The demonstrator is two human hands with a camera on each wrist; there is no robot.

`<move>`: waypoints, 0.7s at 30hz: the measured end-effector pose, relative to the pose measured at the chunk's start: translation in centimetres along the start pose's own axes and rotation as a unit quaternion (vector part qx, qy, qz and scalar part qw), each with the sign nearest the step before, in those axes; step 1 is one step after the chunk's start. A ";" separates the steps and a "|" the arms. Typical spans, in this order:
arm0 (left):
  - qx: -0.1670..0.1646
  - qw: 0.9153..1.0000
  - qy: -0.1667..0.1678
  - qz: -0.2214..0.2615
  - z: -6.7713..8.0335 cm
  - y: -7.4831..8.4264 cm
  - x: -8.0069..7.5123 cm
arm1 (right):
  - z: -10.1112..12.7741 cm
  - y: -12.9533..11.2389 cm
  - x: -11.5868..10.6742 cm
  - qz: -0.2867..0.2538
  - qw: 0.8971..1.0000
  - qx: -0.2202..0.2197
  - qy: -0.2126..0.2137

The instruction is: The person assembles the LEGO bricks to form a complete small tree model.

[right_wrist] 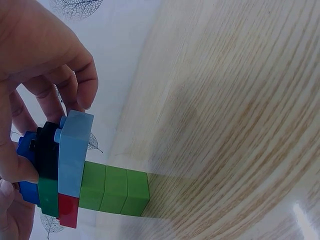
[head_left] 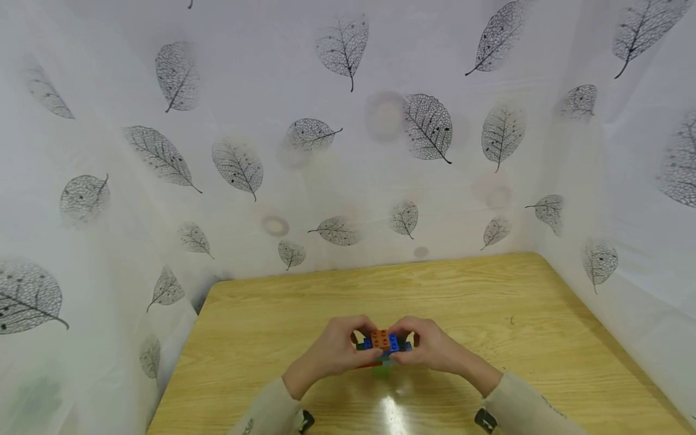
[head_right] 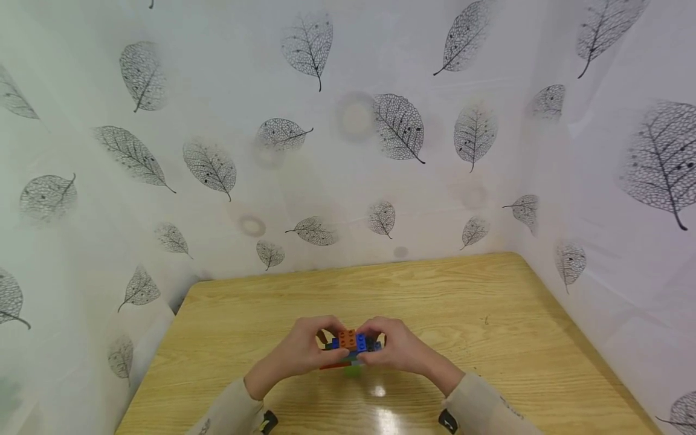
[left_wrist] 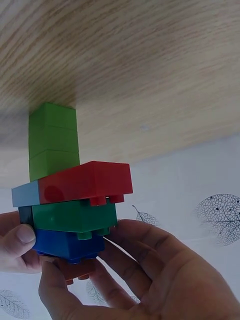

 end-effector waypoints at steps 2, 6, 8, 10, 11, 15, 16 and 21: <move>-0.008 1.000 -0.004 0.000 -0.1 0.2 -0.1 | 0.1 0.0 0.0 -0.004 1.000 -0.003 0.000; -0.020 1.000 -0.011 -0.002 -0.2 0.5 -0.1 | 0.0 0.0 0.0 -0.010 1.000 -0.008 -0.001; -0.023 1.000 -0.013 -0.008 -0.3 0.7 -0.2 | 0.0 0.1 0.0 -0.009 1.000 -0.007 -0.002; -0.026 0.999 -0.012 -0.024 -0.4 0.8 -0.2 | -0.1 0.1 0.0 -0.007 1.000 -0.005 -0.002; -0.027 0.999 -0.010 -0.032 -0.5 0.9 -0.2 | -0.1 0.1 0.0 -0.005 1.000 -0.004 -0.002; -0.035 0.997 -0.002 -0.071 -0.6 1.1 -0.4 | -0.1 0.1 0.0 0.002 1.000 -0.002 -0.003; -0.038 0.996 -0.002 -0.079 -0.6 1.1 -0.4 | -0.1 0.1 0.0 0.004 1.000 -0.001 -0.003; -0.047 0.995 -0.004 -0.092 -0.6 1.1 -0.5 | 0.0 0.2 0.0 -0.003 1.000 -0.003 -0.001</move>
Point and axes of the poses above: each hand's wrist, its own z-axis away from the middle knuckle, its own x-axis out of the palm, y = z × x, the point moved 3 cm from there along -z, towards the middle knuckle, and after that the axes turned 12 degrees about -x, right-handed, at the moved point
